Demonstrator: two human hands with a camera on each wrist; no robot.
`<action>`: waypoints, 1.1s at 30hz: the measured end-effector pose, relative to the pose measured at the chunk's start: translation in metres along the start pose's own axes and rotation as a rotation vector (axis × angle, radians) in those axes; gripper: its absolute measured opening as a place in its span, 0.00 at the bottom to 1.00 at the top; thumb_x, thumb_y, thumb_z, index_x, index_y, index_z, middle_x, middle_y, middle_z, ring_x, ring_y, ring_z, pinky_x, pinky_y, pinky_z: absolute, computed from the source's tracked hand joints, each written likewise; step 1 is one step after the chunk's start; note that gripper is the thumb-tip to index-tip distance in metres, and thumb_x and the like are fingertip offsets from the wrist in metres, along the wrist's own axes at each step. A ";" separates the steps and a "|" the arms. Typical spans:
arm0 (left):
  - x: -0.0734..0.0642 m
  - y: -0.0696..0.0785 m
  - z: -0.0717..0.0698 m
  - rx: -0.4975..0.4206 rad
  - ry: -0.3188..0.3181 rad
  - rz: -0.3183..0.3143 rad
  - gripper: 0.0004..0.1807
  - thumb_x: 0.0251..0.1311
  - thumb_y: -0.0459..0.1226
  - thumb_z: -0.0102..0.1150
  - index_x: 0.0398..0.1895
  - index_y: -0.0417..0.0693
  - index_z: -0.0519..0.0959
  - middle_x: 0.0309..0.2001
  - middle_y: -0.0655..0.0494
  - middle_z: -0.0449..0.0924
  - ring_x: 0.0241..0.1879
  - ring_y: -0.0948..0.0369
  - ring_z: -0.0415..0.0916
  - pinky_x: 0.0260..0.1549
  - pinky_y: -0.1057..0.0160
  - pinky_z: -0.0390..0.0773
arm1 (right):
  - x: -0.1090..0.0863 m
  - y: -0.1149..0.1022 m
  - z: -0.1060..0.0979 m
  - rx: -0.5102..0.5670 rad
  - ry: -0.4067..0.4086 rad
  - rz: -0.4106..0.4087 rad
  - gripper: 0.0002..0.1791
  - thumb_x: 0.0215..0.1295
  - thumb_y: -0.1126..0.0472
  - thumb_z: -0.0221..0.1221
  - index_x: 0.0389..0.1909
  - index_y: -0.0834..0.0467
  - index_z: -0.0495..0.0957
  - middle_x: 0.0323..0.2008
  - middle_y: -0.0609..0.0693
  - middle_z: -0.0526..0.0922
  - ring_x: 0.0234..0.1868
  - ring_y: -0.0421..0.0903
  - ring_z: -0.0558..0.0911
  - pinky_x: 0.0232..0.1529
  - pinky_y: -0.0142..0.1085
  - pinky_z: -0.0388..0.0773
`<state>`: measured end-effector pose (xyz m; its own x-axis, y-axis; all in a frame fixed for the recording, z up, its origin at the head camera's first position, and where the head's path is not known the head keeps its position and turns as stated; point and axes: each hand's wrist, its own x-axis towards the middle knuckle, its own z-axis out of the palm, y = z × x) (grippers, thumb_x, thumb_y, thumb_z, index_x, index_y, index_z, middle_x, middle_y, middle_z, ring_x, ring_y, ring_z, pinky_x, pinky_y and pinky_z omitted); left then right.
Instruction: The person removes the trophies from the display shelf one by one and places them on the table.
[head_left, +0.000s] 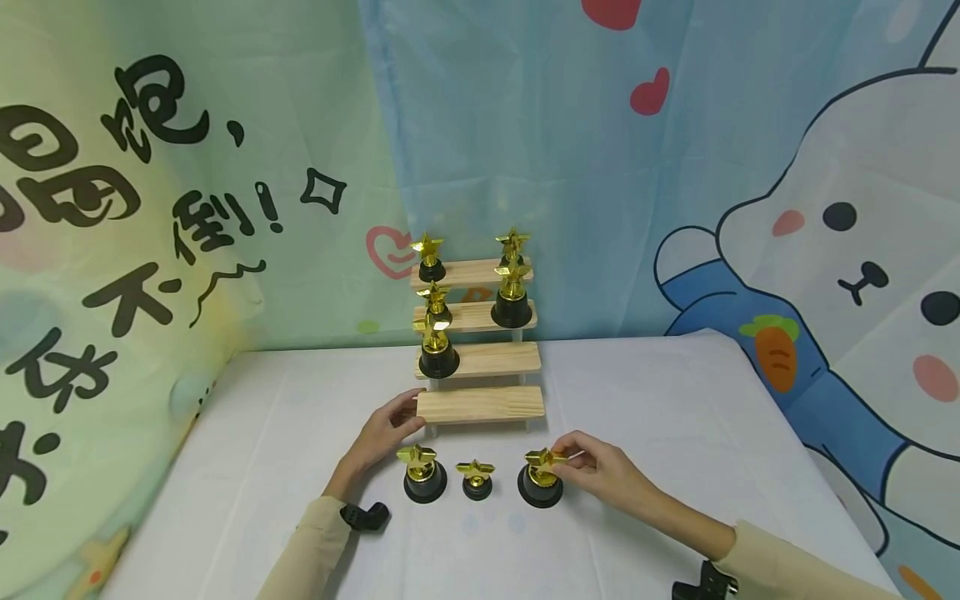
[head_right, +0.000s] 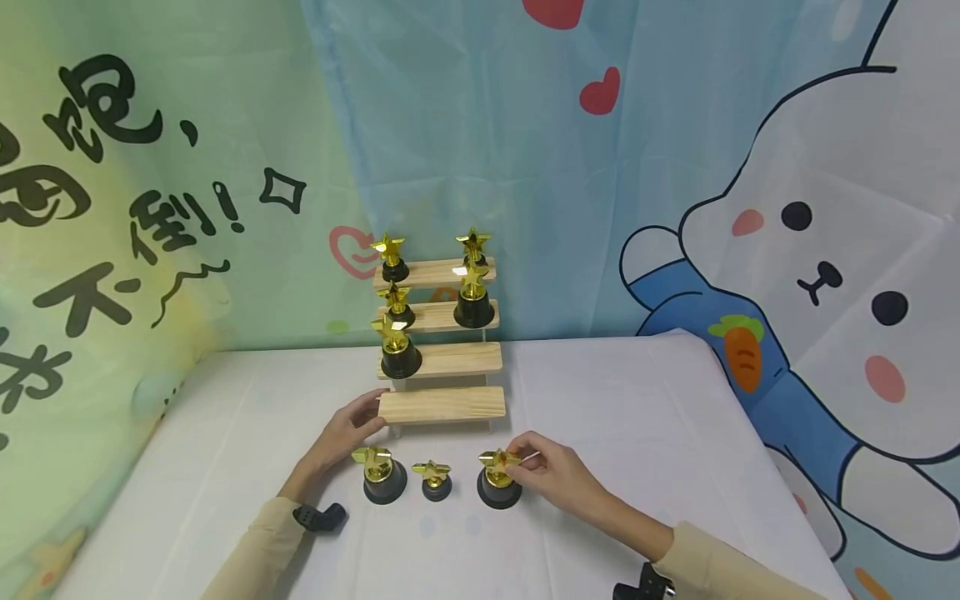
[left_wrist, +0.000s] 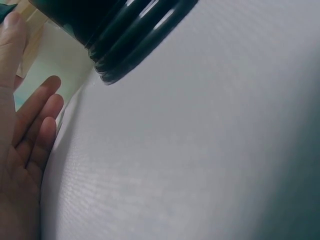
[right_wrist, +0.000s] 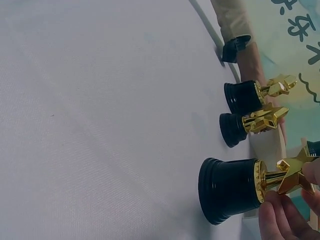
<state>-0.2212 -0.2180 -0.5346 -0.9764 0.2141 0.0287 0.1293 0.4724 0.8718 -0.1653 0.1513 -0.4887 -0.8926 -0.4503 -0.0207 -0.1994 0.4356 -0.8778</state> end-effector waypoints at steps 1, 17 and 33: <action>0.000 0.001 0.000 0.003 -0.003 -0.002 0.31 0.64 0.41 0.61 0.68 0.42 0.67 0.55 0.42 0.80 0.50 0.55 0.79 0.46 0.69 0.75 | 0.000 0.000 0.000 0.000 0.000 0.002 0.13 0.64 0.56 0.63 0.45 0.59 0.77 0.45 0.57 0.83 0.39 0.40 0.84 0.37 0.28 0.80; 0.001 -0.002 0.000 0.002 0.003 -0.002 0.31 0.63 0.41 0.62 0.68 0.42 0.68 0.54 0.42 0.80 0.50 0.53 0.79 0.46 0.69 0.75 | 0.000 0.004 0.003 -0.061 0.024 -0.042 0.13 0.63 0.57 0.63 0.45 0.58 0.78 0.43 0.55 0.84 0.37 0.36 0.81 0.35 0.29 0.80; 0.000 0.001 -0.001 0.014 0.000 -0.009 0.30 0.64 0.41 0.61 0.68 0.44 0.68 0.55 0.43 0.80 0.50 0.55 0.79 0.46 0.69 0.75 | -0.006 0.013 0.006 -0.074 0.018 -0.014 0.18 0.62 0.57 0.64 0.50 0.61 0.76 0.43 0.56 0.84 0.37 0.35 0.82 0.35 0.28 0.80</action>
<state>-0.2209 -0.2183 -0.5332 -0.9775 0.2098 0.0209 0.1228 0.4859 0.8654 -0.1599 0.1546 -0.5026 -0.8965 -0.4431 0.0010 -0.2411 0.4859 -0.8401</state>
